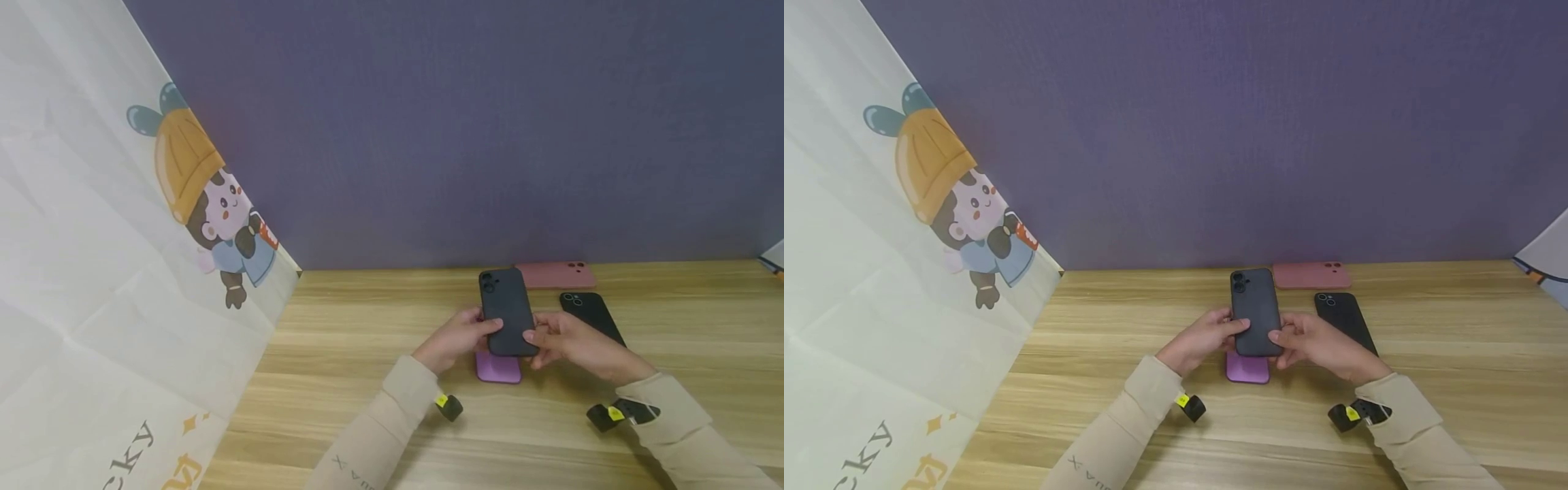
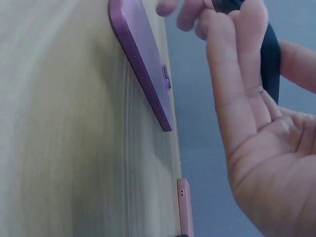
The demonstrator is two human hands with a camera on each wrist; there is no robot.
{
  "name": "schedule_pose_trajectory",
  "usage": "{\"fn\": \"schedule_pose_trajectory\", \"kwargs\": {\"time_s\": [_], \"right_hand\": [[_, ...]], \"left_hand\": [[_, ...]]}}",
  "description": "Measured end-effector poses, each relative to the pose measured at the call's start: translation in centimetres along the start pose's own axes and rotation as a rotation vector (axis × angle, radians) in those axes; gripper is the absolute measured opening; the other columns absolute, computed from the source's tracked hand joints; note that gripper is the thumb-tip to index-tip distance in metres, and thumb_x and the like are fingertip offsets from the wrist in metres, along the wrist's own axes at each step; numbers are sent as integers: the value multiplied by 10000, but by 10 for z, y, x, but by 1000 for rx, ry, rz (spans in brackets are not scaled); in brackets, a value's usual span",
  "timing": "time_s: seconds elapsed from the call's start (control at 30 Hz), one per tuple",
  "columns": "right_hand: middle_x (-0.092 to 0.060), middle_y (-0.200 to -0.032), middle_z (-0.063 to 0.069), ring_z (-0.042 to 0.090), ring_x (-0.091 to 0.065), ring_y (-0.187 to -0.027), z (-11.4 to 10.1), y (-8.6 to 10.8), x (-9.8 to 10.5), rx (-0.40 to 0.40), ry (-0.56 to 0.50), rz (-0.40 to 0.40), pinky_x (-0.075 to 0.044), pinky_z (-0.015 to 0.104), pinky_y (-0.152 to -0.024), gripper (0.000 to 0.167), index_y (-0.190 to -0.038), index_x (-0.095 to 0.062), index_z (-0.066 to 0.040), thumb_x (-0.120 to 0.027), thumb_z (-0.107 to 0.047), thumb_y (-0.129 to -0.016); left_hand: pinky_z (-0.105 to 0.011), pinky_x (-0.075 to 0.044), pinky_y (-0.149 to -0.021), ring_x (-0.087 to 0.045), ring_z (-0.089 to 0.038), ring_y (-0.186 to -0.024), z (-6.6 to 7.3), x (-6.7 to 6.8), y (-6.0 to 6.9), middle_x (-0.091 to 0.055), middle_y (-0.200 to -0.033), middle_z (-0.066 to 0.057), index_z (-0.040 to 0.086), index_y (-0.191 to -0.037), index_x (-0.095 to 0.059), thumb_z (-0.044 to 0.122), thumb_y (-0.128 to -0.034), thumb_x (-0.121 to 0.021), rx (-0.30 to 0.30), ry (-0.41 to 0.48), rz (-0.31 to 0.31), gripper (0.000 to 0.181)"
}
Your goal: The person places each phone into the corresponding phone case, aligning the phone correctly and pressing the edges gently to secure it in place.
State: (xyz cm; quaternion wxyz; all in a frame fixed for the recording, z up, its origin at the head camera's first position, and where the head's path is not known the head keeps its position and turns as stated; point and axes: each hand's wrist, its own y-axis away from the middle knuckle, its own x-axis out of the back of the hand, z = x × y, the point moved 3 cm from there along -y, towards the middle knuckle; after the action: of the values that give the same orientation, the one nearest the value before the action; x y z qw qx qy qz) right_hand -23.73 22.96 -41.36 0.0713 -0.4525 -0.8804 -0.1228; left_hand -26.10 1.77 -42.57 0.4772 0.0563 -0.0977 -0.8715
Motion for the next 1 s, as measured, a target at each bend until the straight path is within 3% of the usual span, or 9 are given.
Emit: {"fn": "schedule_pose_trajectory", "kwargs": {"time_s": [0.2,0.43,0.63,1.0], "right_hand": [[-731,-992,96,229,-745,-811,-4,2,5,36,15,59,-622,327,-808,442,-1309,-464,178,-505,-202,-1087],[-719,-947,106,307,-750,-856,-2,2,6,25,11,88,-614,315,-834,311,-1142,-523,68,-504,-238,-1090],[-704,-903,103,349,-747,-870,0,1,6,22,-3,78,-624,349,-838,277,-1042,-494,21,-512,-251,-1087],[-705,-961,101,236,-742,-822,-1,2,7,45,-15,71,-631,351,-811,316,-1169,-505,104,-493,-203,-1093]], "left_hand": [[-287,-587,-694,-671,-131,-727,-3,-1,2,-738,-873,-71,62,-1121,-680,307,-1036,-609,13,-102,-45,269],[-289,-551,-604,-641,-140,-651,0,1,4,-688,-717,-39,0,-987,-689,436,-1015,-615,-3,-319,44,443],[-301,-558,-598,-630,-138,-630,2,-1,5,-671,-687,-37,-35,-972,-670,376,-1020,-626,-22,-322,53,416],[-266,-549,-614,-656,-124,-631,4,-3,6,-682,-668,-19,-40,-958,-672,315,-1041,-598,-53,-352,79,372]]}}
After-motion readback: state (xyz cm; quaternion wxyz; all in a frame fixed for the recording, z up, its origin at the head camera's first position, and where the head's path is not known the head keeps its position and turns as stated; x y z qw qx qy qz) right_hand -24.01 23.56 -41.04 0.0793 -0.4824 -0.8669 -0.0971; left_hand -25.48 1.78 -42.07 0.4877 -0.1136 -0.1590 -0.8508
